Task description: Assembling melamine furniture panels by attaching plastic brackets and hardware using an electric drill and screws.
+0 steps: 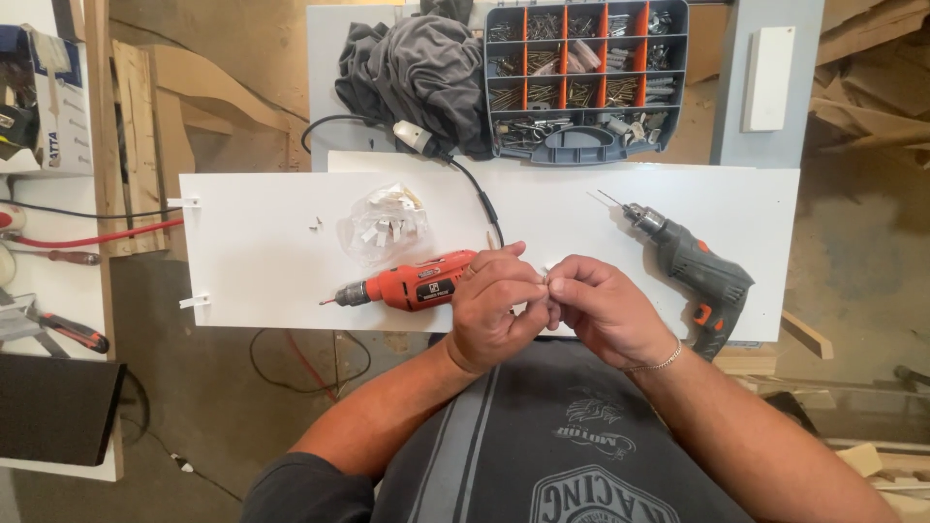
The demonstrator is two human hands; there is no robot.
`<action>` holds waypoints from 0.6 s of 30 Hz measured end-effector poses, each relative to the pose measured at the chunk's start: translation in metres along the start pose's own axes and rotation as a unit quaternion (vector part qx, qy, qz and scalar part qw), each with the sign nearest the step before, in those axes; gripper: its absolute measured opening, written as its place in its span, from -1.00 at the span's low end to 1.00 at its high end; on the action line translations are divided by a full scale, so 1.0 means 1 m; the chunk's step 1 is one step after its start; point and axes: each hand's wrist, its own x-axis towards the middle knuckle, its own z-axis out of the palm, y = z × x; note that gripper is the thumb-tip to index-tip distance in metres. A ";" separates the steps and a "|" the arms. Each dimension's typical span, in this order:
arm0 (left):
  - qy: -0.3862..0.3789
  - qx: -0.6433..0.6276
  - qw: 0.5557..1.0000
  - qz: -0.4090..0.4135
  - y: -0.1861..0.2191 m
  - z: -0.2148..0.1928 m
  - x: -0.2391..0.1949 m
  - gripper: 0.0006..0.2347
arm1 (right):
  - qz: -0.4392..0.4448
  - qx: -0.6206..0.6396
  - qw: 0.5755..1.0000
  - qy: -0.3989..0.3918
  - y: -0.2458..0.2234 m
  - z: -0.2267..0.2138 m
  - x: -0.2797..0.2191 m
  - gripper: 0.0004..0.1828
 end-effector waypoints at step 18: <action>-0.035 -0.043 0.997 -0.045 -0.006 -0.001 0.000 -0.90 | 0.020 -0.070 0.993 0.090 -0.013 0.017 0.004 -0.89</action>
